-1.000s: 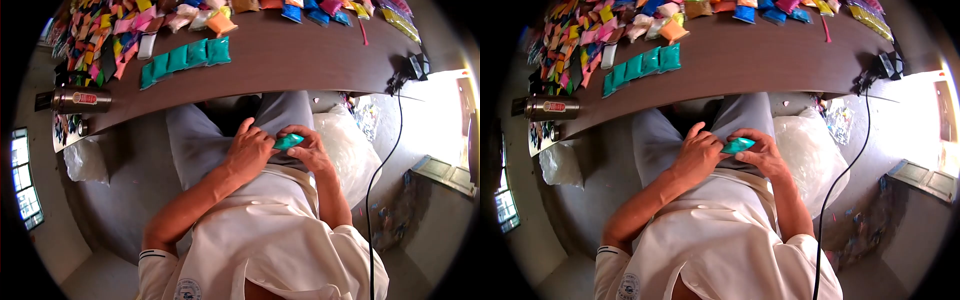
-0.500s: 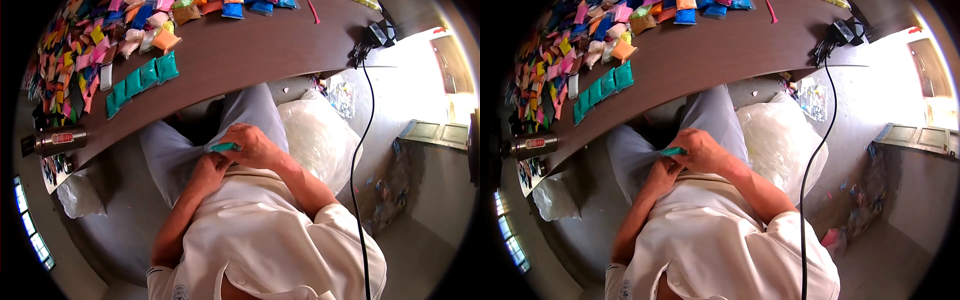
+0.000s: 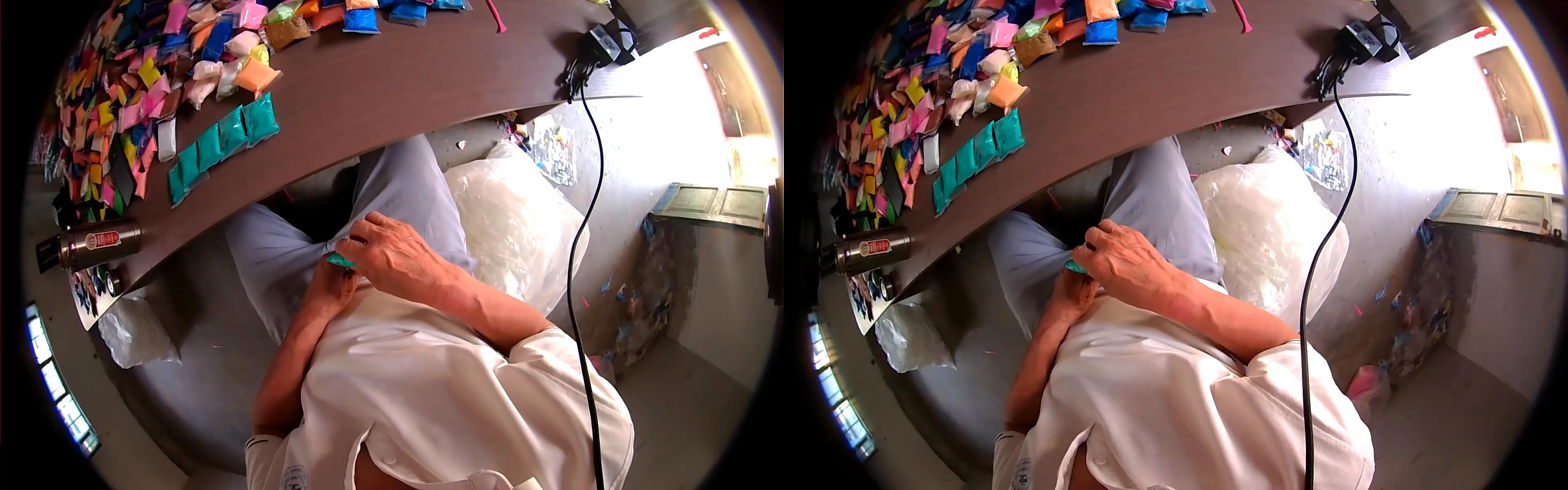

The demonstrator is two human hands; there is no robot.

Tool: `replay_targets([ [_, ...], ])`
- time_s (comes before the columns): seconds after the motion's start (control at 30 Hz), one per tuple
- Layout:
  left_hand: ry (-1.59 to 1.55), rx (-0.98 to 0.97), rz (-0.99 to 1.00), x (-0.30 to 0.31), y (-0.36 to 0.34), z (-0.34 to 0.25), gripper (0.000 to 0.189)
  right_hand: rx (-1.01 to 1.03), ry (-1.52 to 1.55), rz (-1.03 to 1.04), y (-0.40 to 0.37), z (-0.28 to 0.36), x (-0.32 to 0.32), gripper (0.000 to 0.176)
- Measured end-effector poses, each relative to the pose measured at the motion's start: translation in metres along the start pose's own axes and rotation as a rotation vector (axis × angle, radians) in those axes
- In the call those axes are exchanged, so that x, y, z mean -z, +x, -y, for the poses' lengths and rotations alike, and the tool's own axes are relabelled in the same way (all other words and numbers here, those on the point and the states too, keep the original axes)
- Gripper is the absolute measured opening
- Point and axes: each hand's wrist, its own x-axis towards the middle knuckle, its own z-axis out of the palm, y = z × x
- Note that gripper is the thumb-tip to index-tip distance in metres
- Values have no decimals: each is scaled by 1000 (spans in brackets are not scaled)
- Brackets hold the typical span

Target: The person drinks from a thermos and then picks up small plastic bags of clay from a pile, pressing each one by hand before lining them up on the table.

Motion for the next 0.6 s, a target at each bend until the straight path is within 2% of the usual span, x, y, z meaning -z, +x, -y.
replay_targets([
  [0.2, -149, 5, -16, 0, 0, -2, 21, 97, 19, -54, 2, -1, -1, 17],
  [0.3, -202, -49, -38, -3, 0, 5, 19, 110, -17, -60, 3, 4, -2, 13],
  [0.37, -67, -196, -32, -10, 4, 18, 20, 109, -42, -65, 2, 7, -3, 10],
  [0.4, -66, -195, -32, -7, 1, 13, 20, 111, -58, -77, 2, 9, -3, 11],
  [0.47, -342, -91, -101, -1, -5, 0, 21, 115, -72, -88, 3, 11, -4, 12],
  [0.5, -341, -88, -102, -3, -7, 2, 21, 141, -87, -84, 4, 13, -5, 12],
  [0.57, -286, -152, -349, -10, -12, 10, 25, 168, -98, -79, 4, 18, -4, 11],
  [0.6, -284, -149, -350, 2, -10, -5, 25, 186, -105, -38, 5, 21, -1, 10],
])
